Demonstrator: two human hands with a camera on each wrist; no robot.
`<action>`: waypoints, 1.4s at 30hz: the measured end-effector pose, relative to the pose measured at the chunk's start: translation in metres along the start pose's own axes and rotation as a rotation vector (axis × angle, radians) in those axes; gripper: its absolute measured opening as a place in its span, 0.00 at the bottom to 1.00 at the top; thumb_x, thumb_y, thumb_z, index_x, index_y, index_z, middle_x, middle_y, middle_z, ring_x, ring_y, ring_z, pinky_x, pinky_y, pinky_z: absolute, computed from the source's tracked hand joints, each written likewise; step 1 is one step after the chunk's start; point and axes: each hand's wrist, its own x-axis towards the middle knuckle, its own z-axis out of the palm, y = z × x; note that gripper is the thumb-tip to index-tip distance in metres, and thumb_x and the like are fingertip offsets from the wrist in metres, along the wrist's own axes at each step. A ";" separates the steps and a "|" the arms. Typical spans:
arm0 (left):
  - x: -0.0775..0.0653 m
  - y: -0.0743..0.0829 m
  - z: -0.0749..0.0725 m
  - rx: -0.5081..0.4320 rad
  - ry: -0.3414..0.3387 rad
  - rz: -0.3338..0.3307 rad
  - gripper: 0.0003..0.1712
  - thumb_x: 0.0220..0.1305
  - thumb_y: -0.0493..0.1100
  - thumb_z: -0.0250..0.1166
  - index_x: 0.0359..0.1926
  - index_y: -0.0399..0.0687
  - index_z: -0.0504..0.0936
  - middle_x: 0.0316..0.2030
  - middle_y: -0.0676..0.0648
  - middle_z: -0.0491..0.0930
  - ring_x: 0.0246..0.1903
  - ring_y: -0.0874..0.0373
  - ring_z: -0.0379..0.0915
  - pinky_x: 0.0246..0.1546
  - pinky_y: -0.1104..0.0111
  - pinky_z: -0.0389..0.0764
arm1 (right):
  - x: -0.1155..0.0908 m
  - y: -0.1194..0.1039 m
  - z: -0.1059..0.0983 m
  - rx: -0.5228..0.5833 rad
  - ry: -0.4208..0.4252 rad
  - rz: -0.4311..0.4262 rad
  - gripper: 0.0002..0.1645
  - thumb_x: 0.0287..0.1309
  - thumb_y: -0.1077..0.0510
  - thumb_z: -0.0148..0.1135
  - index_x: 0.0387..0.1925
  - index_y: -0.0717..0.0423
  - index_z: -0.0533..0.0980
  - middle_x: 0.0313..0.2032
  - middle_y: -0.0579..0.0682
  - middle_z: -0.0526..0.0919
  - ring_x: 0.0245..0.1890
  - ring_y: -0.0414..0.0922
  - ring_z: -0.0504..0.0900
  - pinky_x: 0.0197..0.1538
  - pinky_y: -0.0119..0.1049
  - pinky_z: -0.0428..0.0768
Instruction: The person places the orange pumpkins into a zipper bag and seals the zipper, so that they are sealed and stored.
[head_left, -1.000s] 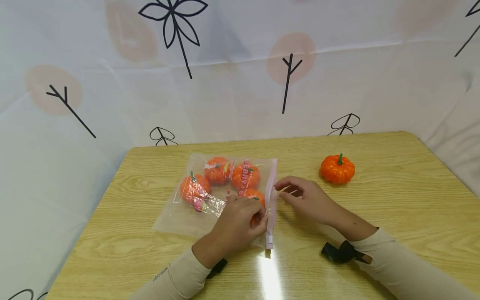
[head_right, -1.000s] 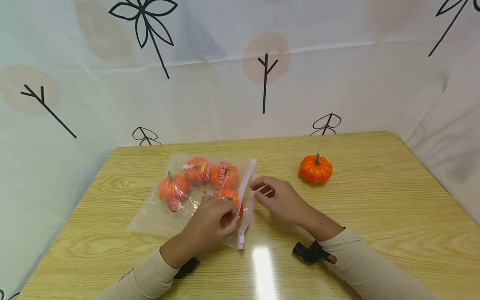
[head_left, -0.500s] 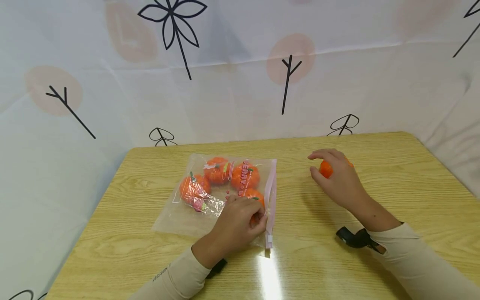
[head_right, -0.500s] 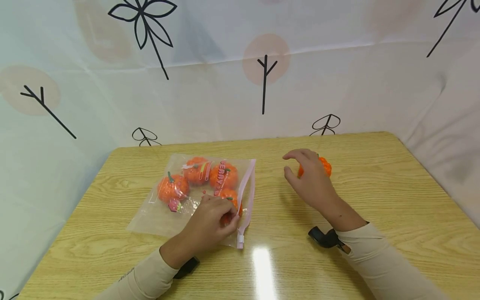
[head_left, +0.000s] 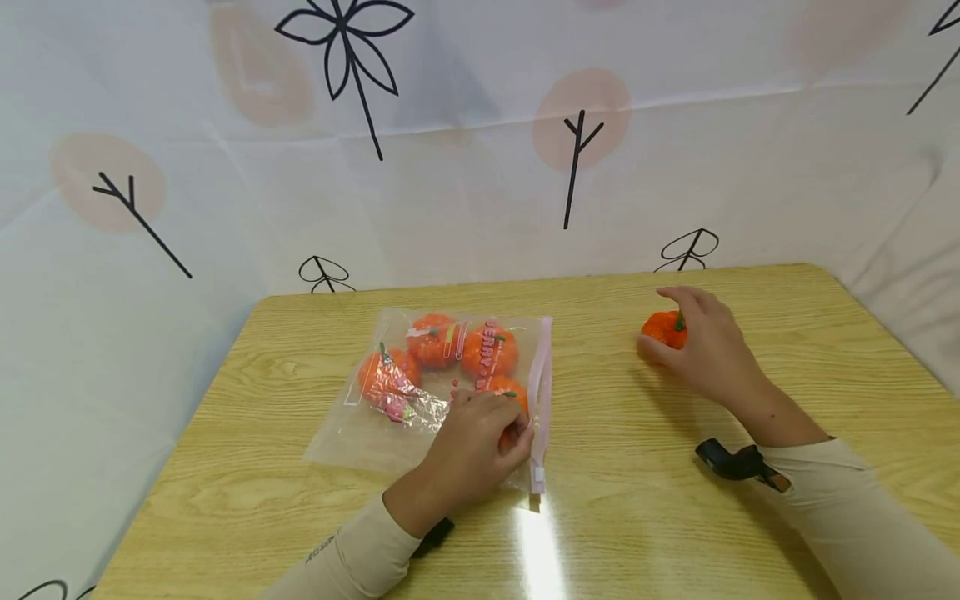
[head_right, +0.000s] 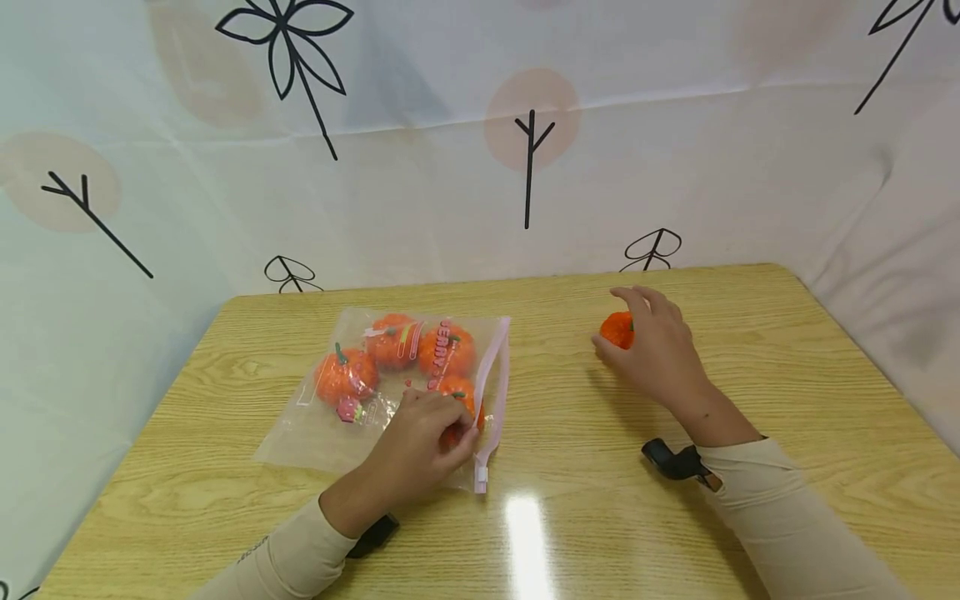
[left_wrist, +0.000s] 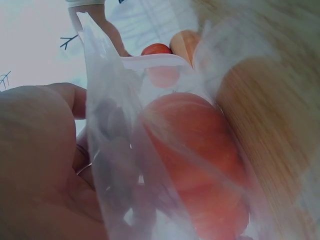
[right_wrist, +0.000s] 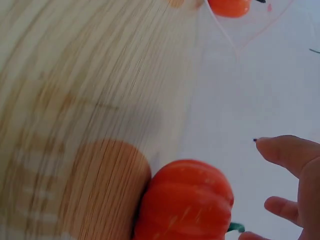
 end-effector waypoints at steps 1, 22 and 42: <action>0.000 0.000 0.000 0.003 -0.002 -0.006 0.06 0.60 0.44 0.67 0.28 0.55 0.79 0.25 0.60 0.77 0.28 0.67 0.70 0.41 0.66 0.67 | 0.000 0.002 0.000 -0.015 -0.008 0.013 0.46 0.58 0.49 0.70 0.71 0.61 0.60 0.70 0.72 0.58 0.66 0.76 0.57 0.58 0.75 0.60; -0.001 0.001 -0.001 0.014 -0.009 -0.073 0.04 0.66 0.46 0.66 0.34 0.54 0.81 0.32 0.58 0.82 0.35 0.64 0.76 0.50 0.61 0.69 | 0.004 0.018 0.000 -0.067 -0.279 0.103 0.58 0.60 0.42 0.65 0.78 0.57 0.42 0.68 0.79 0.54 0.56 0.74 0.70 0.53 0.71 0.73; -0.001 0.001 0.001 0.031 0.003 -0.065 0.05 0.65 0.47 0.66 0.33 0.55 0.81 0.30 0.59 0.82 0.33 0.65 0.75 0.51 0.60 0.67 | -0.001 0.001 0.011 0.024 -0.325 0.035 0.61 0.59 0.44 0.69 0.78 0.60 0.42 0.69 0.75 0.58 0.64 0.73 0.66 0.60 0.70 0.69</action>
